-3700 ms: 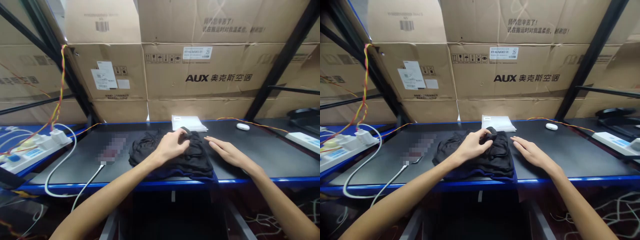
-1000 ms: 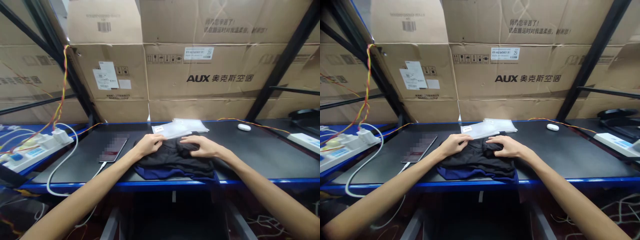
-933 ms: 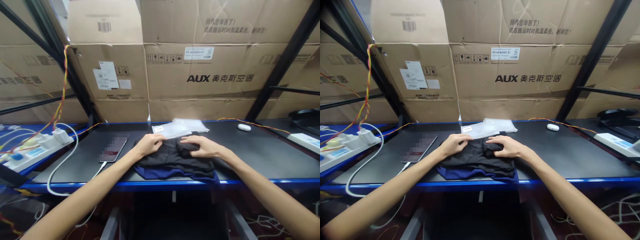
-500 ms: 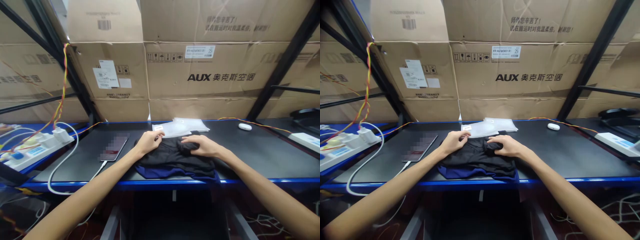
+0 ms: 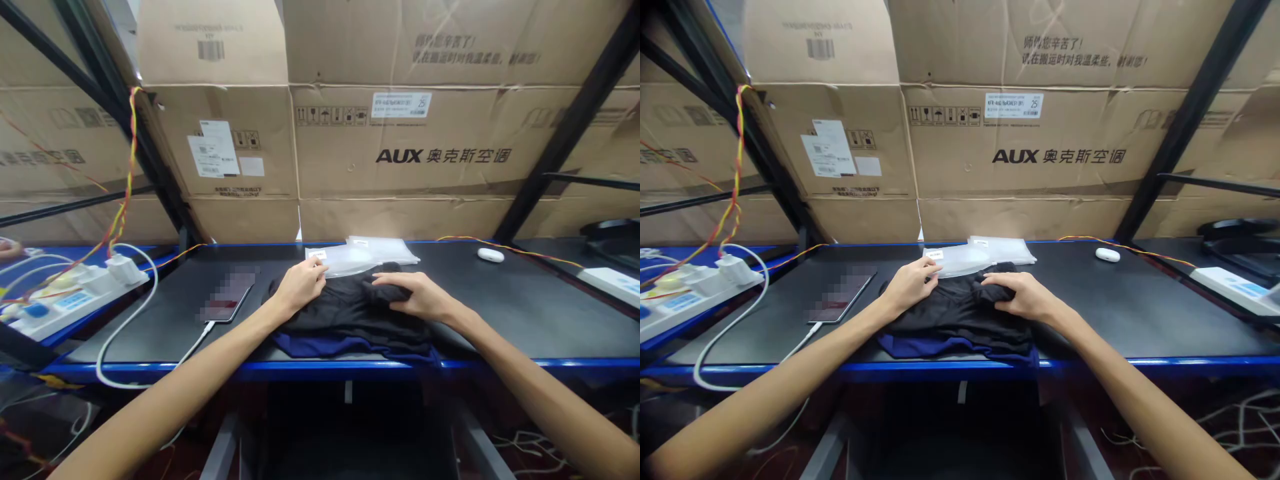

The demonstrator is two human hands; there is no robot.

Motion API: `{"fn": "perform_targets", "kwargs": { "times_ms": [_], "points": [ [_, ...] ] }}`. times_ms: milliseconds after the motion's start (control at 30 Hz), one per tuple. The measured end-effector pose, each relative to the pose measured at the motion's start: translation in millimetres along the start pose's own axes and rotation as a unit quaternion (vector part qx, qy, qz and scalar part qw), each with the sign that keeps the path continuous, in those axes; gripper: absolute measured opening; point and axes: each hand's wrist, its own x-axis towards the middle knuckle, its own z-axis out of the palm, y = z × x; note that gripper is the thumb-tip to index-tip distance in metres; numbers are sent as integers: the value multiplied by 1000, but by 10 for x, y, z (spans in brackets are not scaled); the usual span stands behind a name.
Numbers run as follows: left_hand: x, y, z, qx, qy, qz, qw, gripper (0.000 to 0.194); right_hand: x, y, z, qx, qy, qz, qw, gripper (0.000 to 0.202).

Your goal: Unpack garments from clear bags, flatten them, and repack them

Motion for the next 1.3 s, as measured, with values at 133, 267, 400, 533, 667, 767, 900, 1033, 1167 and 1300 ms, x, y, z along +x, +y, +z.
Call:
{"fn": "perform_targets", "kwargs": {
  "times_ms": [133,267,400,533,667,767,900,1033,1167,1300],
  "points": [
    [14,31,10,-5,-4,4,1000,25,-4,-108,-22,2,24,-22,999,49],
    [7,87,6,-43,0,25,999,25,165,-162,84,-18,-4,-55,998,54],
    [-12,98,25,-94,2,45,995,29,358,-123,231,-33,-61,-89,994,56],
    [-8,70,51,-135,2,51,989,28,424,-52,256,-20,-124,-81,989,68],
    [2,67,46,-187,8,29,982,30,450,-1,212,2,-170,-53,984,71],
    [2,66,53,-214,19,3,977,30,514,7,221,-15,-162,-46,986,65],
    [-6,59,72,-248,34,-9,968,26,642,-36,283,-57,-122,-23,991,56],
    [-14,60,69,-269,36,-2,962,28,792,-111,374,-120,-93,42,988,38],
    [-17,58,67,-273,35,-6,961,27,918,-163,474,-198,-76,122,970,32],
    [-15,61,54,-269,38,-24,962,22,865,-134,435,-188,-94,99,973,41]
  ]
}}
